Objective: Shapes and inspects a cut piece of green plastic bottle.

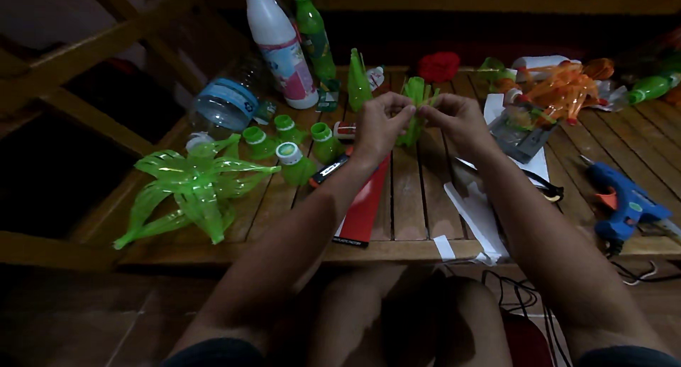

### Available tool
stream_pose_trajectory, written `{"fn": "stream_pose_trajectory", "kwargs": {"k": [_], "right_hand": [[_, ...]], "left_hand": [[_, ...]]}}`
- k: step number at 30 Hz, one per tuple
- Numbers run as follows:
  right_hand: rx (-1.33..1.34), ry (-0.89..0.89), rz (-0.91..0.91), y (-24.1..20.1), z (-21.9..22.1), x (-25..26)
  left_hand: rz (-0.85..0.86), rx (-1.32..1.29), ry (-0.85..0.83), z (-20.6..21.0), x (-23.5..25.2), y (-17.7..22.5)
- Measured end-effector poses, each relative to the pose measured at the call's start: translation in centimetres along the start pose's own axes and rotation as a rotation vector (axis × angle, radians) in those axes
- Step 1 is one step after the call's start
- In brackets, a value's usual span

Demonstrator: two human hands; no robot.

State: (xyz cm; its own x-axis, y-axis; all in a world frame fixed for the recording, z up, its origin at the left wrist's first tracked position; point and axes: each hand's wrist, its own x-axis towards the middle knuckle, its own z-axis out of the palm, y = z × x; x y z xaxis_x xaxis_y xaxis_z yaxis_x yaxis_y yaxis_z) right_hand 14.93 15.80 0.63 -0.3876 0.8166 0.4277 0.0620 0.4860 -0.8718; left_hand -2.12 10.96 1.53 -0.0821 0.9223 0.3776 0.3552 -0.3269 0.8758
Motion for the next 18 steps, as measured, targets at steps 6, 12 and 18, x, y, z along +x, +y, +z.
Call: {"fn": "stream_pose_trajectory", "kwargs": {"k": [6, 12, 18], "right_hand": [[-0.008, -0.002, -0.02, 0.03, -0.02, 0.01], [-0.034, 0.009, -0.03, -0.22, -0.04, -0.04], [-0.027, 0.013, -0.036, -0.14, -0.08, -0.03]], "left_hand": [[0.0, 0.013, 0.013, 0.05, -0.02, 0.07], [-0.007, 0.023, 0.032, 0.25, -0.23, 0.24], [0.028, 0.018, 0.046, 0.3, -0.26, 0.15]]}}
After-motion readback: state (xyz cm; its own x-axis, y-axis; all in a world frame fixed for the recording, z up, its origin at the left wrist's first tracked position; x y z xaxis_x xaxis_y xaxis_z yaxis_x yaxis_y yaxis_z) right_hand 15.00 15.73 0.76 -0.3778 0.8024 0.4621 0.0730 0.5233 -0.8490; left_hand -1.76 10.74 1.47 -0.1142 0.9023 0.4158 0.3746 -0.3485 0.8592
